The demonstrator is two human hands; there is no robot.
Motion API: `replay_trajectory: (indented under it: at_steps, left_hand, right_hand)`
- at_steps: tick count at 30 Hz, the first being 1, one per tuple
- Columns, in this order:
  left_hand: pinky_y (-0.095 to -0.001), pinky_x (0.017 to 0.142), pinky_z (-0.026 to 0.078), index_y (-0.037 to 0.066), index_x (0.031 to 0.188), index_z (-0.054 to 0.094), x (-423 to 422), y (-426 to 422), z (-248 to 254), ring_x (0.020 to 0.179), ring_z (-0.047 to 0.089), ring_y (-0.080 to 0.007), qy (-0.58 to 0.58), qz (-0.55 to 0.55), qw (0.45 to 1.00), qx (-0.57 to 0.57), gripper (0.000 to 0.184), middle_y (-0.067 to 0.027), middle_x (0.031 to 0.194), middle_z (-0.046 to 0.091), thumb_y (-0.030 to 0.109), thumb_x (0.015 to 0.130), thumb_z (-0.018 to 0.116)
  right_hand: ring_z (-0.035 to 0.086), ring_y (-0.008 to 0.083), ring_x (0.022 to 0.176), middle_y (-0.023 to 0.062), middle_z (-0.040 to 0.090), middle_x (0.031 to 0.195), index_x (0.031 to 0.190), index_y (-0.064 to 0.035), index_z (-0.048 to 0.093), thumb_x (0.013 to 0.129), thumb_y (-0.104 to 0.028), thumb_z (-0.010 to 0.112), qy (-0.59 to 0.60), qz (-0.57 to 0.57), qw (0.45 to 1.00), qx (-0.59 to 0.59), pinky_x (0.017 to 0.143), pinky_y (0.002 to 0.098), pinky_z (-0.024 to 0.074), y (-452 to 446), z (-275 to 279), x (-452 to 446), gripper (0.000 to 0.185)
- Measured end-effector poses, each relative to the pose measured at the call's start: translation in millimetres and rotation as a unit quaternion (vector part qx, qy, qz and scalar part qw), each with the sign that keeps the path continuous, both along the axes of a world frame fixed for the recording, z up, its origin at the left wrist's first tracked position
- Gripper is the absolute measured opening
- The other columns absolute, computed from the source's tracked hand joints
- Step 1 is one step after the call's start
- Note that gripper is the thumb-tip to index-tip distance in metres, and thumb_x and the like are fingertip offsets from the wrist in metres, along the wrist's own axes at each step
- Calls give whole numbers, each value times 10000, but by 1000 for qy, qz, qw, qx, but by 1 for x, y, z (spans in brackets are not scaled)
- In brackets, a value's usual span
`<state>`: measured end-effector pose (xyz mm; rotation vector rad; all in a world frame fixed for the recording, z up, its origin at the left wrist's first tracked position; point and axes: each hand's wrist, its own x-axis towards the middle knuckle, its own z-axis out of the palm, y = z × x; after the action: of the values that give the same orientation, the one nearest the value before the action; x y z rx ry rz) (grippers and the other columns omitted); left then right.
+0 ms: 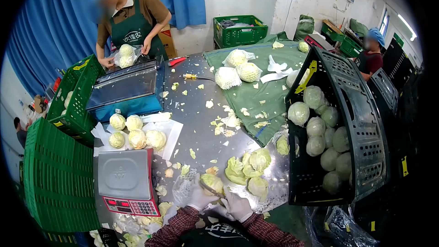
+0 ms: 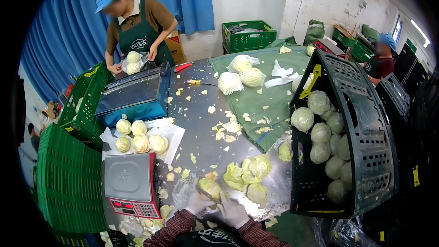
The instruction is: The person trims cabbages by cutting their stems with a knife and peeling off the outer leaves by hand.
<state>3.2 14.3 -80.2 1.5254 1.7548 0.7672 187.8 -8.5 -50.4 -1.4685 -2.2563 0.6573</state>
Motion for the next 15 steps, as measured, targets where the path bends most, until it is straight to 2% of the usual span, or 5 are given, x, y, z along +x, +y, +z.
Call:
replay_trajectory:
  at_steps: [3, 4, 6, 11, 15]
  left_hand:
    - [-419, 1000, 389, -127, 1350, 230, 1, -1, 4, 1171, 429, -403, -1, 4, 1000, 24, 1200, -284, 1225, 427, 332, 461, 894]
    - [-415, 1009, 385, -121, 1356, 231, 2, -5, 10, 1177, 445, -384, -5, -5, 999, 43, 1207, -276, 1235, 443, 332, 460, 901]
    - [-419, 1026, 372, -117, 1369, 212, 5, -14, 31, 1200, 447, -365, -40, -27, 998, 50, 1228, -263, 1269, 443, 334, 465, 911]
    - [-423, 1026, 376, -99, 1382, 190, 11, -24, 17, 1209, 435, -392, 29, -18, 996, 79, 1228, -281, 1297, 408, 289, 464, 907]
    - [-397, 1041, 367, -29, 1432, 150, -16, -43, 18, 1234, 427, -337, -112, -52, 992, 28, 1232, -231, 1329, 396, 243, 507, 917]
  right_hand:
    - [601, 341, 638, 199, 622, 825, 1306, -10, 445, 926, -277, 490, 48, -31, 991, -120, 542, 428, 473, 21, 35, -2, 467]
    - [600, 346, 646, 211, 615, 830, 1308, -10, 442, 921, -297, 504, 120, -142, 982, -44, 556, 437, 468, 34, 7, 5, 486]
    - [621, 357, 709, 210, 620, 874, 1345, -34, 416, 872, -396, 582, 237, -313, 910, -129, 647, 449, 488, 65, 24, 32, 618]
    - [597, 295, 1056, 212, 563, 1209, 1400, -46, 369, 788, -477, 679, 29, -92, 994, -42, 862, 368, 488, 41, 45, -3, 810]
    - [536, 298, 1167, 187, 510, 1310, 1381, -52, 404, 768, -461, 709, 230, -146, 949, -161, 959, 343, 435, 38, -12, -4, 797]
